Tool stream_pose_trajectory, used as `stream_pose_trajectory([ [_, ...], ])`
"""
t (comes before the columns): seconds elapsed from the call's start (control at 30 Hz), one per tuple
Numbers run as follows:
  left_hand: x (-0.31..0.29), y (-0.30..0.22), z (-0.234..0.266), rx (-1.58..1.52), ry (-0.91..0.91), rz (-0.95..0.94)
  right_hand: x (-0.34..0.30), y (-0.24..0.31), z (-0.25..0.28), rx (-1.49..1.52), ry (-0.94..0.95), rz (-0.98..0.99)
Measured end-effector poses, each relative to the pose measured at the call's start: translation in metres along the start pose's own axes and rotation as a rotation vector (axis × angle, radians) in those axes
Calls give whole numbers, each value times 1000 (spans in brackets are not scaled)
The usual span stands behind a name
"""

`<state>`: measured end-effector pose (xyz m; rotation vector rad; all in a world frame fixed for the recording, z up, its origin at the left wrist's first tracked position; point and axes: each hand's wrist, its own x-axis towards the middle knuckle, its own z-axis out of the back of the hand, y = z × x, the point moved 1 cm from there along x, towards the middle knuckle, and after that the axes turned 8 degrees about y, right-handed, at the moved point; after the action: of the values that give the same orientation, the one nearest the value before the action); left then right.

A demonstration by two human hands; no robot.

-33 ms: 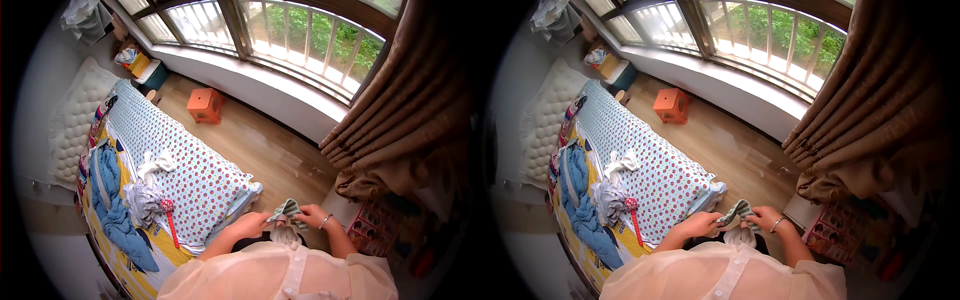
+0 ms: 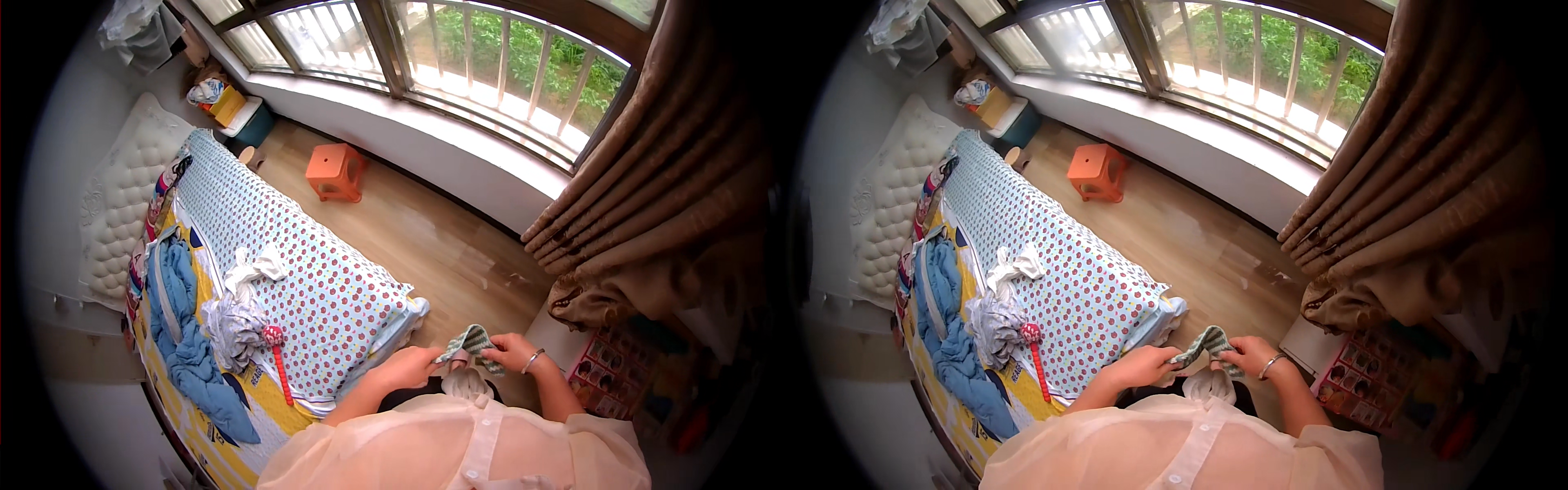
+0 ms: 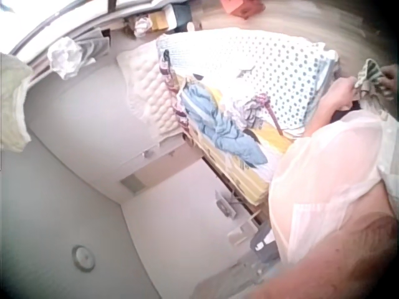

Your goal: The person places a plastic stool on the floor, picks up papers from a chair, and wipes down a desk and a table with a cloth while moving various items on the surfaces.

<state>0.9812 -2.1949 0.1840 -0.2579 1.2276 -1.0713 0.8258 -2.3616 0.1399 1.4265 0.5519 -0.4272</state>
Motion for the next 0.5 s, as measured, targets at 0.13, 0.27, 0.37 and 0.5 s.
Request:
stream_pose_trajectory([
  [0.13, 21, 8, 6, -43, -14, -46, 3, 14, 19, -111, 4, -43],
  [0.27, 46, 0, 33, -86, 9, 23, 26, 10, 42, -208, 25, 69],
  [0.37, 72, 8, 48, -110, -20, -67, 43, 4, 55, -259, 50, 125],
  [0.5, 125, 20, 84, -116, 19, -218, 71, 10, 91, -208, 124, -48],
])
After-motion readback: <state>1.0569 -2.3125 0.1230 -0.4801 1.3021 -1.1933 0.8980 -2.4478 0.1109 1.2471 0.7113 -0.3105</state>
